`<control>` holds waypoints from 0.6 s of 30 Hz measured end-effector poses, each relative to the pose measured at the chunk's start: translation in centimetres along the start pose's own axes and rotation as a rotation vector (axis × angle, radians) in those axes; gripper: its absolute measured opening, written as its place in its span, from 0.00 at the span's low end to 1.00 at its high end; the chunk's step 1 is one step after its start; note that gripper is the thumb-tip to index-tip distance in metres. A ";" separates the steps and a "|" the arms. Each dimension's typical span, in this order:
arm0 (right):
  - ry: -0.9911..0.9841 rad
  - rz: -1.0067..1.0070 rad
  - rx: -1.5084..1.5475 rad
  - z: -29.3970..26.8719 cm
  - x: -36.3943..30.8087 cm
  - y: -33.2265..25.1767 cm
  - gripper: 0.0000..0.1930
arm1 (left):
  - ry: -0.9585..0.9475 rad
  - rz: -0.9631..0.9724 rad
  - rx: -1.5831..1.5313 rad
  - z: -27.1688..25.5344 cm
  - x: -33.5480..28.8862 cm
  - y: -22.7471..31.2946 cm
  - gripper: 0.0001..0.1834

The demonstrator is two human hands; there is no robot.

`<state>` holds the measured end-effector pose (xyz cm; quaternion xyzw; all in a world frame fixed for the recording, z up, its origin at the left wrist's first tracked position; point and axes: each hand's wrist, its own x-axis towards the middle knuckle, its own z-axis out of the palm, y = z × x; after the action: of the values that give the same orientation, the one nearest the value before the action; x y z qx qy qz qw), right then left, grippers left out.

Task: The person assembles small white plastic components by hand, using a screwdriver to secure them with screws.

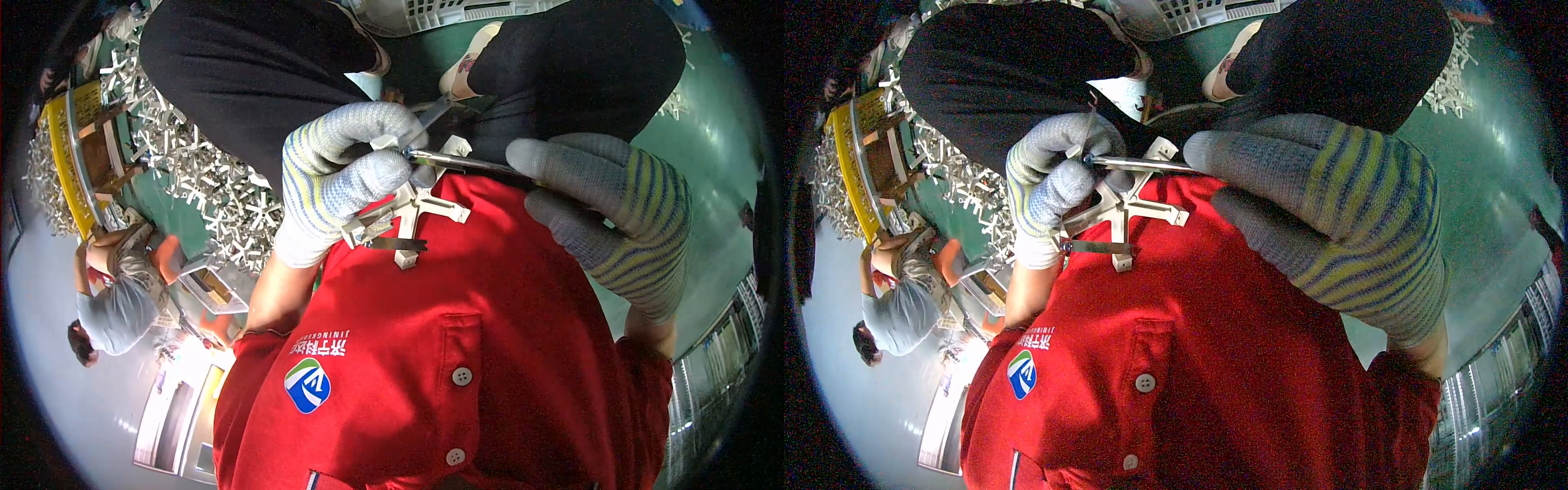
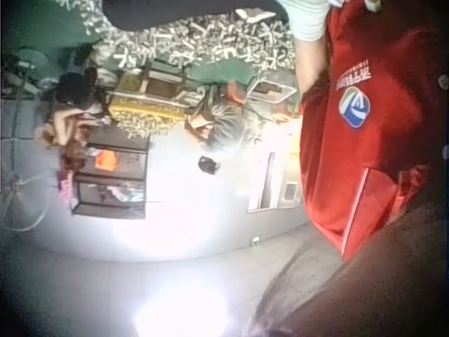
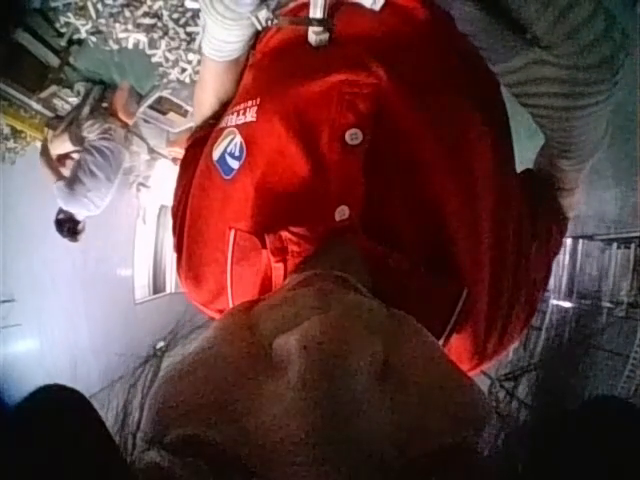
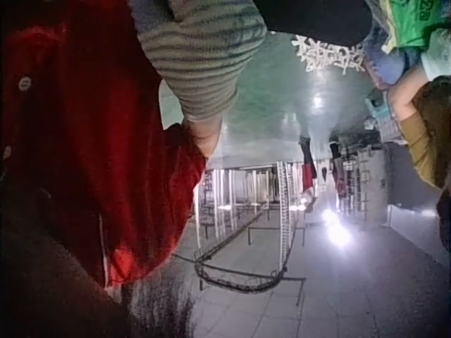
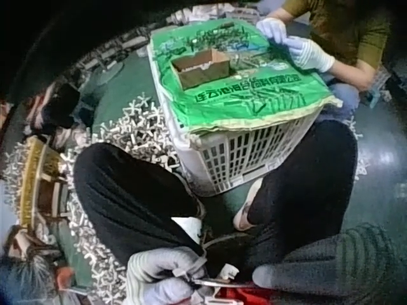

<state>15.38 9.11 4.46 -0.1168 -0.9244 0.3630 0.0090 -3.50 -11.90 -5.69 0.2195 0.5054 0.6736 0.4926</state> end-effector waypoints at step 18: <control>-0.286 0.157 -0.449 -2.8 3.7 -5.4 0.15 | -0.041 0.012 0.228 0.7 0.4 1.9 0.12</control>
<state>10.90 7.96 9.94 -0.1346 -0.9617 0.1614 -0.1758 -3.96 -11.19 -3.80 0.2909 0.5674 0.6100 0.4705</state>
